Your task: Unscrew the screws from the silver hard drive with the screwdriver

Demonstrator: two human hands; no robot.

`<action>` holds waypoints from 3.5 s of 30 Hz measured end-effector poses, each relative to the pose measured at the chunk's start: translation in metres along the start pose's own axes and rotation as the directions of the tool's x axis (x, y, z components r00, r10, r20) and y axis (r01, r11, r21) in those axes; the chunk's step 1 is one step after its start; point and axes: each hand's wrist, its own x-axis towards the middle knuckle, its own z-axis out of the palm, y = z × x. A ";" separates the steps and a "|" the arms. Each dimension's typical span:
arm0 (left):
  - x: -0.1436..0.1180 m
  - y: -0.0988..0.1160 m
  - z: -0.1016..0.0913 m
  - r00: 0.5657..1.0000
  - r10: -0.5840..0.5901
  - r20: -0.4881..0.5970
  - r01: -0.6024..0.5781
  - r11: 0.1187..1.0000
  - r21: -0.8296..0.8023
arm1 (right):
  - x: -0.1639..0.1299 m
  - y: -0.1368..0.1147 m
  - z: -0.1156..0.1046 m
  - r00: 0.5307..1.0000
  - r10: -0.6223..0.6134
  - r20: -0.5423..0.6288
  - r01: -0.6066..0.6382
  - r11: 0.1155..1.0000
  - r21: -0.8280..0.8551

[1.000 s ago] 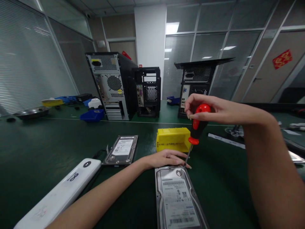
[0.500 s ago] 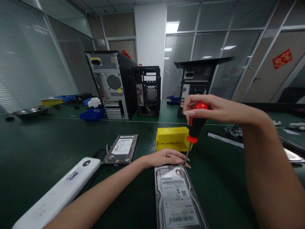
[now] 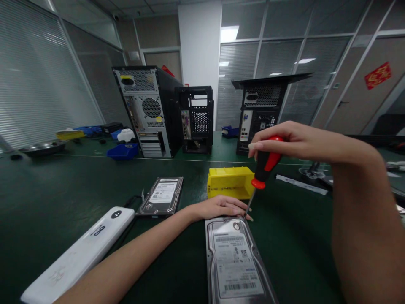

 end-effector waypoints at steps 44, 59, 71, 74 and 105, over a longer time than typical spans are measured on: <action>0.001 -0.002 0.000 1.000 0.018 0.011 -0.017 0.998 -0.065 | 0.004 0.003 0.005 0.992 0.107 -0.069 -0.115 0.987 -0.112; 0.002 -0.004 -0.003 0.999 0.031 0.008 -0.032 0.999 0.033 | 0.000 -0.001 0.003 0.997 0.079 0.024 -0.079 0.997 0.026; 0.001 -0.005 -0.002 0.999 0.030 0.012 -0.030 1.000 0.006 | 0.001 -0.009 0.006 0.998 0.056 -0.016 -0.055 0.997 0.049; 0.001 -0.004 -0.001 0.999 0.036 0.013 -0.036 0.999 -0.008 | 0.002 -0.007 0.006 0.997 0.068 -0.035 -0.068 0.997 0.027; 0.001 -0.004 -0.002 1.000 0.007 0.006 -0.007 1.000 -0.013 | 0.001 0.000 0.003 0.971 0.215 -0.104 -0.229 0.961 -0.155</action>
